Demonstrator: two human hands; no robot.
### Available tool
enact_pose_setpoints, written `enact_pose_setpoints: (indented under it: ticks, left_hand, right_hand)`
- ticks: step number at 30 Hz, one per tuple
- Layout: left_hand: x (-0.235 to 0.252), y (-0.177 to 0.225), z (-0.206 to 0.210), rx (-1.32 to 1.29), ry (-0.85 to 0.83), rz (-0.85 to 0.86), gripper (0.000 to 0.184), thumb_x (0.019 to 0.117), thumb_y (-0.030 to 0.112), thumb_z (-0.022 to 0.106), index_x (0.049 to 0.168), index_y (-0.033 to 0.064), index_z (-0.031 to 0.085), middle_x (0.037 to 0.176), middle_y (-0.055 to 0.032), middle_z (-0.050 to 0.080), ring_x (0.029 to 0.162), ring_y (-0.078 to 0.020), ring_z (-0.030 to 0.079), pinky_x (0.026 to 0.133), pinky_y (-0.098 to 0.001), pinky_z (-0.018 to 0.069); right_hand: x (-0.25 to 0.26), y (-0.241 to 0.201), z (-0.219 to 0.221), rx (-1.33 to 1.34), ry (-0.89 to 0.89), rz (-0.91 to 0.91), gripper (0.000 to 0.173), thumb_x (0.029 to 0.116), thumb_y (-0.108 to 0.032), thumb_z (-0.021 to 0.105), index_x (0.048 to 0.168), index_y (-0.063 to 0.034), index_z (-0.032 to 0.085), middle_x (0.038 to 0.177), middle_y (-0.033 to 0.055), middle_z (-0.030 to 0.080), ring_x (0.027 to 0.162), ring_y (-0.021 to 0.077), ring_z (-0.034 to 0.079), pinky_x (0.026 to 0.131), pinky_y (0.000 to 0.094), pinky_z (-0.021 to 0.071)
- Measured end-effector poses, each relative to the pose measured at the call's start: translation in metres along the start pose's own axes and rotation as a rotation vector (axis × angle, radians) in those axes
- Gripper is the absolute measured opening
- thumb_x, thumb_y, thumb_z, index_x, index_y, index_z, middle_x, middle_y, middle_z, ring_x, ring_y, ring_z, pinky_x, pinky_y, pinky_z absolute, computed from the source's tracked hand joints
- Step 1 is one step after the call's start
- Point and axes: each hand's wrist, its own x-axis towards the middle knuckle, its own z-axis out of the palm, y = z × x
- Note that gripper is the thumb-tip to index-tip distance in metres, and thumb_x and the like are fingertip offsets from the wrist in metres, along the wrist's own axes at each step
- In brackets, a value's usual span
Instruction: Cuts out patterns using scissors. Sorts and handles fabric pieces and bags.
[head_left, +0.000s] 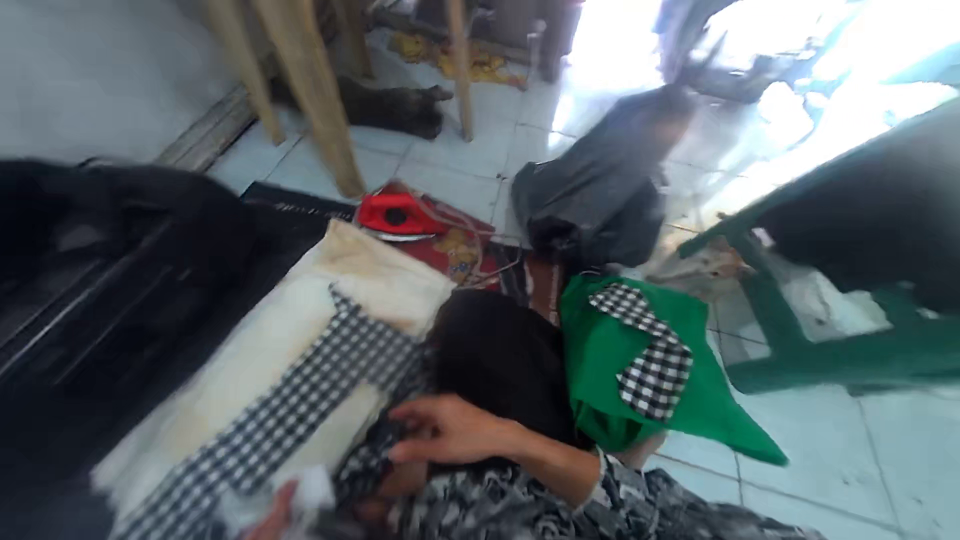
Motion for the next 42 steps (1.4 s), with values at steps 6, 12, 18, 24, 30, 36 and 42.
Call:
enact_pose_setpoints:
  ticks: [6,12,18,24,30,36,42]
  left_hand:
    - [0.007,-0.01,0.022,0.017,0.16,-0.039,0.021,0.1021,0.016,0.062,0.101,-0.0028,0.07,0.092,-0.0043,0.073,0.082,-0.007,0.07,0.079,-0.027,0.0588]
    - [0.024,-0.012,0.006,-0.029,0.113,-0.066,0.029,0.1074,0.019,0.052,0.114,-0.004,0.069,0.104,-0.0077,0.072,0.091,-0.0081,0.068,0.085,-0.0285,0.0566]
    - [0.049,-0.008,-0.03,-0.106,0.18,-0.083,0.042,0.1012,-0.004,0.048,0.143,0.0004,0.054,0.128,-0.0173,0.064,0.095,-0.0156,0.067,0.081,-0.0321,0.0572]
    - [0.067,-0.012,-0.046,-0.237,0.244,-0.12,0.069,0.1027,-0.001,0.053,0.162,0.0138,0.02,0.127,-0.0186,0.063,0.093,-0.0186,0.07,0.081,-0.0354,0.0598]
    - [0.07,-0.013,-0.034,-0.298,0.145,-0.122,0.027,0.1055,0.006,0.052,0.132,0.0,0.057,0.098,-0.0076,0.073,0.079,-0.0118,0.072,0.072,-0.0287,0.0615]
    - [0.066,-0.028,-0.022,-0.206,0.068,-0.112,0.019,0.1059,0.012,0.055,0.112,-0.0014,0.067,0.087,-0.0063,0.073,0.073,-0.0118,0.07,0.07,-0.0298,0.0614]
    - [0.04,-0.026,-0.026,-0.145,-0.174,-0.218,0.017,0.105,0.008,0.053,0.115,-0.0023,0.063,0.094,-0.0052,0.073,0.084,-0.0107,0.071,0.081,-0.0299,0.0607]
  right_hand:
    - [0.021,0.007,0.067,-0.084,-0.36,0.154,0.06,0.0993,-0.03,0.069,0.146,0.0038,0.05,0.125,0.0236,0.067,0.109,0.0284,0.069,0.101,0.044,0.0535]
    - [0.045,0.005,0.06,-0.087,-0.309,0.164,0.036,0.1035,-0.016,0.058,0.134,0.0042,0.059,0.113,0.0176,0.07,0.095,0.0195,0.069,0.088,0.037,0.057]
    - [0.095,0.011,0.018,0.119,0.023,0.204,0.03,0.1039,-0.009,0.057,0.13,0.0032,0.061,0.099,0.0095,0.072,0.083,0.0119,0.068,0.078,0.0307,0.0575]
    - [0.136,0.04,-0.048,-0.038,0.383,0.231,0.032,0.1079,-0.018,0.053,0.135,-0.0021,0.058,0.101,0.012,0.07,0.077,0.0139,0.065,0.072,0.0346,0.0561]
    - [0.136,0.055,-0.039,-0.484,0.7,0.109,0.057,0.1006,-0.023,0.061,0.148,0.0038,0.046,0.152,0.034,0.039,0.137,0.0493,0.045,0.111,0.063,0.0403]
    - [0.109,0.033,0.089,-0.43,0.187,-0.299,0.031,0.0962,-0.025,0.07,0.114,0.0,0.075,0.108,0.0161,0.073,0.099,0.0257,0.072,0.088,0.0426,0.0596]
    - [0.102,0.019,0.119,-0.251,0.026,0.087,0.035,0.0953,-0.024,0.072,0.114,0.0047,0.068,0.1,0.0149,0.072,0.089,0.0181,0.07,0.085,0.0324,0.0572]
